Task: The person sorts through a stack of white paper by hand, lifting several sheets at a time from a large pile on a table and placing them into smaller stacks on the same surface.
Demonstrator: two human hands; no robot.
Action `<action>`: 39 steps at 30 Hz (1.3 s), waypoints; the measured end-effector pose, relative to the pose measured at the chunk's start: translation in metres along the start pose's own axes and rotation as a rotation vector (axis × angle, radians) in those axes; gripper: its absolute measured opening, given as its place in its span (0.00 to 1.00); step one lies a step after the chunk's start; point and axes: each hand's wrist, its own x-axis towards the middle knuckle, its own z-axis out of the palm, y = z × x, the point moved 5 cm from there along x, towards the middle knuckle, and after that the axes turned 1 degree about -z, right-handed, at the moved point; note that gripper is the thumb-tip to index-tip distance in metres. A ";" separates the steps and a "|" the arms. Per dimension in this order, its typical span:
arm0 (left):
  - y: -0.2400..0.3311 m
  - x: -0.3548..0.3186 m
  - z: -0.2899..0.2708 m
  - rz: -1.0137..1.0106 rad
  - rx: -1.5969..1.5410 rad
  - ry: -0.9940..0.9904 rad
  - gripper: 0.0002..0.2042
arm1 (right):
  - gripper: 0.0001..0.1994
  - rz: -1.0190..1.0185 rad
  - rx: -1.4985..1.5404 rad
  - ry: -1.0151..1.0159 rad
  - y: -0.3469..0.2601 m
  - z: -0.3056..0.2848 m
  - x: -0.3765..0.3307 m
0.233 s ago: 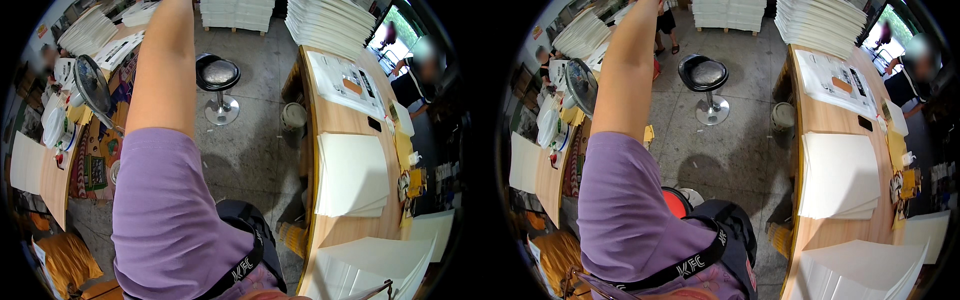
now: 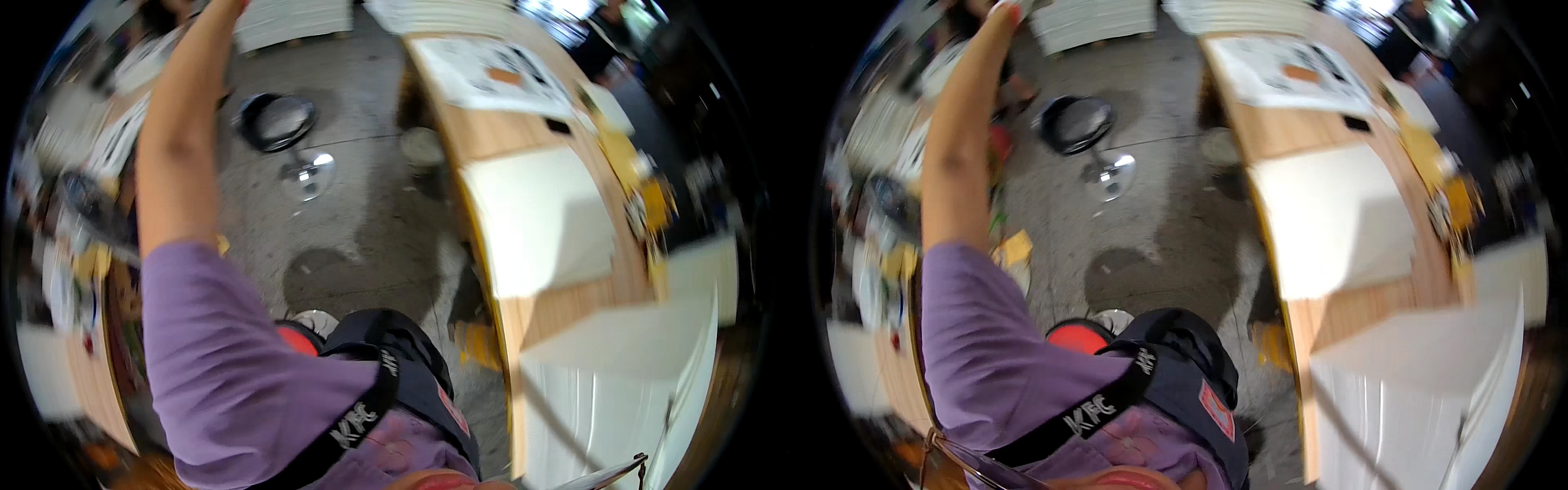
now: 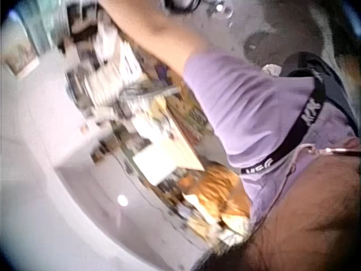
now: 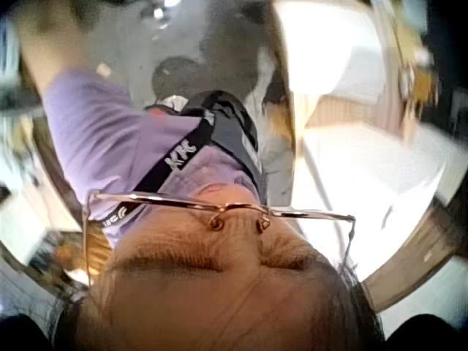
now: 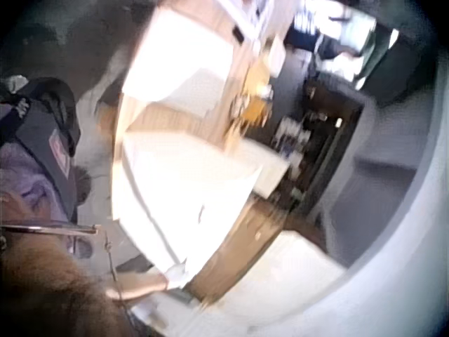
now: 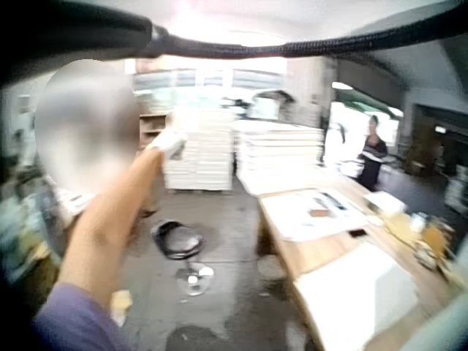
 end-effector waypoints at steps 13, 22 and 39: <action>0.275 -0.626 0.174 0.743 -0.759 -2.371 0.27 | 0.22 0.179 0.538 -0.450 -0.014 -0.035 0.025; 0.394 -0.842 0.181 -0.809 -0.940 -2.584 0.20 | 0.22 0.499 1.417 0.017 0.006 -0.034 0.024; 0.391 -0.619 0.286 -0.432 -1.124 -2.062 0.45 | 0.23 1.088 3.125 0.303 -0.023 0.004 0.001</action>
